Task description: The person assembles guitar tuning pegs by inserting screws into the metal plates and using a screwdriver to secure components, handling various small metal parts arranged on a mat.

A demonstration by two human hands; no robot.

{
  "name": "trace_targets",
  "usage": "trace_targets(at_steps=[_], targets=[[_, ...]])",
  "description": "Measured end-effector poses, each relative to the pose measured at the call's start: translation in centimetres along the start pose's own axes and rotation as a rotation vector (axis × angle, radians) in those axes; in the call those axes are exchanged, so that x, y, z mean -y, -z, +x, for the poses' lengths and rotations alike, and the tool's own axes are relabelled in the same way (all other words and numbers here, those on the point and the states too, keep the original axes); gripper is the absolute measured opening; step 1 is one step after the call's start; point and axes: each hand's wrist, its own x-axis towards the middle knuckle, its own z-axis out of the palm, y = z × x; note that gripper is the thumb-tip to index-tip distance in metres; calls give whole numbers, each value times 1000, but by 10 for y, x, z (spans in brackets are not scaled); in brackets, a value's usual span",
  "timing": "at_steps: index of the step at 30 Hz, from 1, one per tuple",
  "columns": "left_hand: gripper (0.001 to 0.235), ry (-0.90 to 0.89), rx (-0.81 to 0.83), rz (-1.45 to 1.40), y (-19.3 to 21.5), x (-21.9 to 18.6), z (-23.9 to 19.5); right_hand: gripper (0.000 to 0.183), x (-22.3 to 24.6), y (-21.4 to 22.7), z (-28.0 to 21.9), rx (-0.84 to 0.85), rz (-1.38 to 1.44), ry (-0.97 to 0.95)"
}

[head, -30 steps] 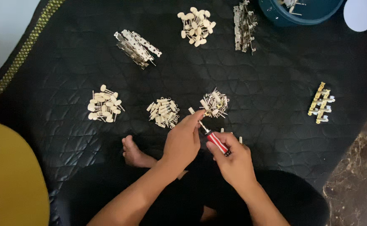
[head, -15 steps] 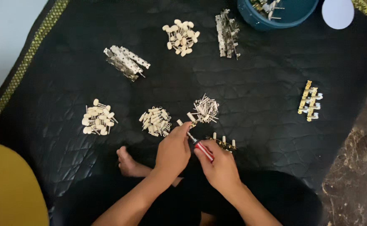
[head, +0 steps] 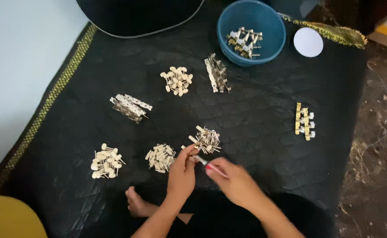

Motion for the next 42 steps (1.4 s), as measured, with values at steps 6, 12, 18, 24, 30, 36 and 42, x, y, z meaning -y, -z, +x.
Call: trace_targets(at_steps=[6, 12, 18, 24, 30, 36, 42], targets=[[40, 119, -2, -677, 17, -7, 14, 48, -13, 82, 7, -121, -526, -109], [43, 136, 46, -727, 23, -20, 7, 41, -160, 69, 145, -295, -468, 83], [37, 139, 49, -697, 18, -14, 12, 54, -150, 48, 154, -356, -712, 185], [40, 133, 104, -611, 17, -16, 7, 70, -23, 42, 61, -342, 99, 544], [41, 137, 171, -140, 13, -12, 11, 39, -28, 27, 53, -199, 108, 399], [60, -33, 118, 107, 14, -20, 4, 19, -44, 44, 69, -234, 72, 684], [59, -33, 23, 89, 17, -10, 10, 20, -91, 126, 104, -570, 189, 219]])
